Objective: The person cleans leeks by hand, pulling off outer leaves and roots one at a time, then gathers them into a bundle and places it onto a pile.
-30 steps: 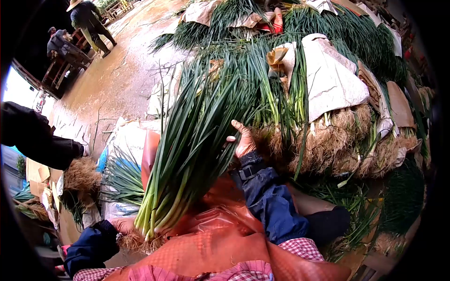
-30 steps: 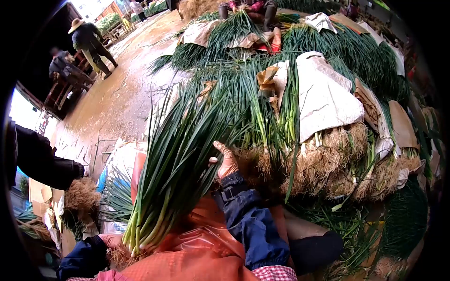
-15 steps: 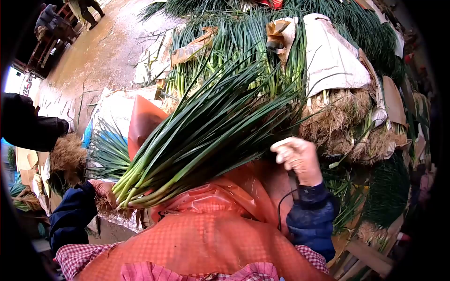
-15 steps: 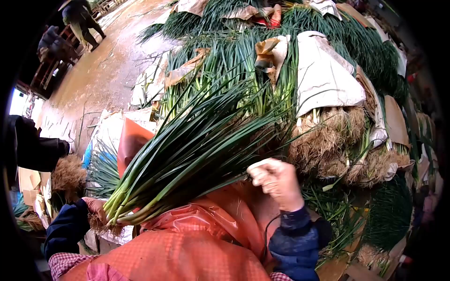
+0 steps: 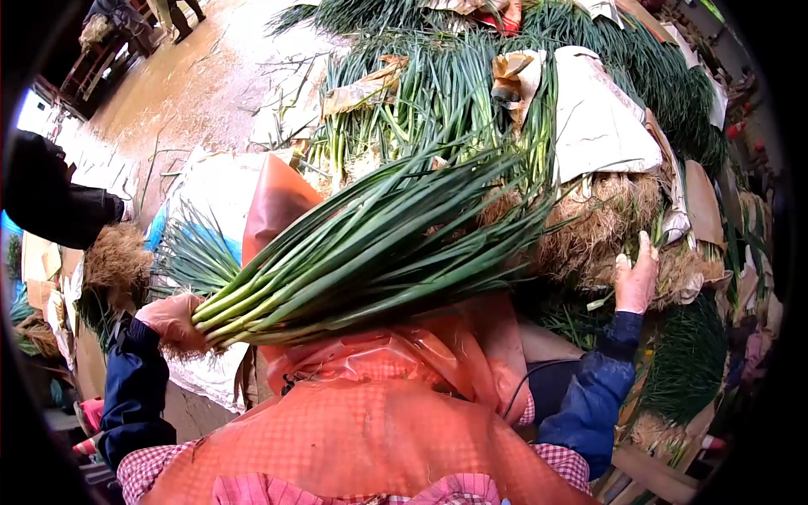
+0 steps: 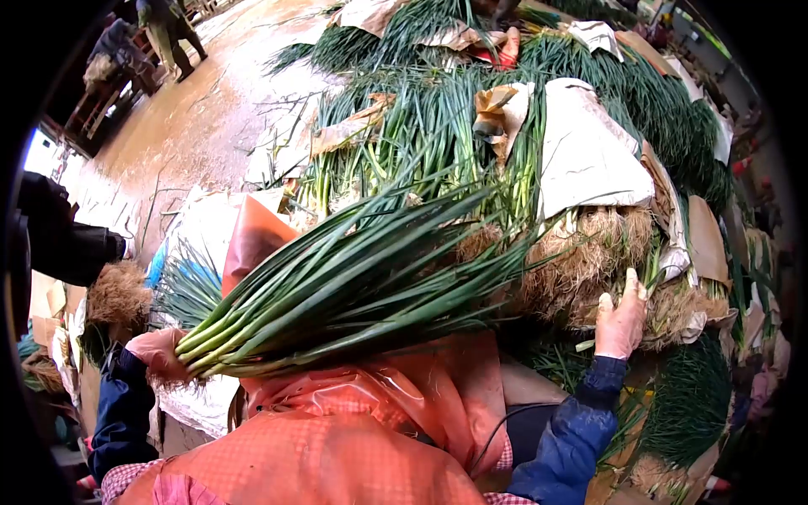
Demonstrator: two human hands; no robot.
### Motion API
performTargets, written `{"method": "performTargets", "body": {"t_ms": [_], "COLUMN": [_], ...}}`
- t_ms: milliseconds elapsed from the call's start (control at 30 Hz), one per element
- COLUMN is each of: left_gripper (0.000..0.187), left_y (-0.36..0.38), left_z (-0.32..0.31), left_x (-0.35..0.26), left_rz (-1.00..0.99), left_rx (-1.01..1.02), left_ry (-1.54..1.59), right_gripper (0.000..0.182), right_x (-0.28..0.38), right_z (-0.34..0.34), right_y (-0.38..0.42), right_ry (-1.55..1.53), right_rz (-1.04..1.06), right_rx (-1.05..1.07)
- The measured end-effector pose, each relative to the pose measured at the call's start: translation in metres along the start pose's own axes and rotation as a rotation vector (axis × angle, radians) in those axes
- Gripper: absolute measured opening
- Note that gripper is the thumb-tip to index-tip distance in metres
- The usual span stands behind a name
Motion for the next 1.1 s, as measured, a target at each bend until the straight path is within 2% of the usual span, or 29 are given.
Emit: {"method": "performTargets", "body": {"t_ms": [33,67,133,167,233,267,300,333,367,400,433,467,533,567,600,633,667,733,800,867,933,1000,1067,1100], "left_gripper": [0.036,0.035,0.043,0.048,0.057,0.061,0.066,0.068,0.068,0.068,0.067,0.067,0.067,0.065,0.063,0.060,0.056,0.056,0.057,0.056,0.054,0.054,0.055,0.055], "left_y": [0.014,0.026,0.061,0.071,0.094,0.104,0.120,0.122,0.122,0.121,0.116,0.112,0.103,0.102,0.100,0.095,0.092,0.092,0.094,0.096,0.114,0.116,0.152,0.164], "left_z": [0.018,0.028,0.059,0.064,0.073,0.077,0.081,0.083,0.082,0.081,0.082,0.078,0.082,0.082,0.086,0.090,0.093,0.096,0.099,0.104,0.110,0.116,0.106,0.106], "left_x": [-0.026,-0.041,-0.066,-0.056,-0.042,-0.045,-0.055,-0.043,-0.024,-0.003,0.020,0.038,0.080,0.095,0.110,0.130,0.145,0.138,0.129,0.126,0.099,0.142,0.103,0.094], "left_rz": [-0.085,-0.164,-0.310,-0.218,-0.261,-0.304,-0.267,-0.283,-0.262,-0.244,-0.185,-0.148,-0.162,-0.170,-0.203,-0.161,-0.109,-0.145,-0.186,-0.154,-0.186,0.065,-0.088,-0.104], "left_rx": [-0.148,-0.253,-0.597,-0.653,-0.873,-0.958,-1.050,-1.119,-1.189,-1.258,-1.249,-1.270,-1.308,-1.374,-1.413,-1.397,-1.384,-1.449,-1.517,-1.572,-1.648,-1.538,-1.799,-1.840], "left_ry": [-0.141,-0.064,-0.344,-0.331,-0.434,-0.487,-0.599,-0.627,-0.691,-0.752,-0.710,-0.801,-0.761,-0.830,-0.755,-0.706,-0.661,-0.736,-0.782,-0.879,-0.971,-0.911,-1.058,-1.062], "right_gripper": [0.040,0.044,0.042,0.039,0.036,0.039,0.046,0.059,0.072,0.076,0.080,0.081,0.066,0.052,0.038,0.041,0.046,0.052,0.061,0.061,0.057,0.059,0.064,0.065], "right_x": [0.037,0.091,0.187,0.241,0.332,0.375,0.411,0.420,0.436,0.442,0.431,0.412,0.337,0.288,0.234,0.172,0.122,0.092,0.158,0.267,0.367,0.447,0.482,0.484], "right_z": [0.021,0.046,0.080,0.105,0.144,0.155,0.162,0.166,0.154,0.131,0.106,0.072,-0.016,-0.054,-0.071,-0.097,-0.106,-0.072,-0.028,0.033,0.095,0.128,0.147,0.126], "right_y": [-0.018,-0.035,-0.046,-0.047,-0.022,0.002,0.042,0.070,0.105,0.134,0.148,0.158,0.174,0.176,0.163,0.155,0.141,0.079,0.036,0.020,0.036,0.080,0.117,0.136], "right_ry": [-0.181,-0.362,-0.683,-0.952,-1.163,-1.268,-1.315,-1.519,-1.394,-1.162,-1.058,-0.982,-0.494,-0.383,-0.426,-0.229,0.069,0.417,0.172,-0.450,-0.981,-1.175,-1.304,-1.312], "right_rz": [0.064,0.124,0.231,0.345,0.666,0.819,1.039,1.006,1.133,1.174,1.148,1.066,0.977,0.913,0.741,0.673,0.608,0.473,0.532,0.750,0.926,1.058,1.090,1.033], "right_rx": [0.010,0.021,0.077,0.112,0.063,0.280,0.345,0.232,0.431,0.577,0.620,0.744,1.001,1.029,1.025,1.019,1.143,1.024,0.879,0.596,0.403,0.474,0.528,0.737]}}
Point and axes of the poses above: each hand's wrist, its own y-axis away from the middle knuckle, its own z-axis out of the back of the hand, x = y × z, the point moved 10 cm from there along -y, towards the middle knuckle, and after that the axes turned 11 degrees about -x, right-handed, at the moved point
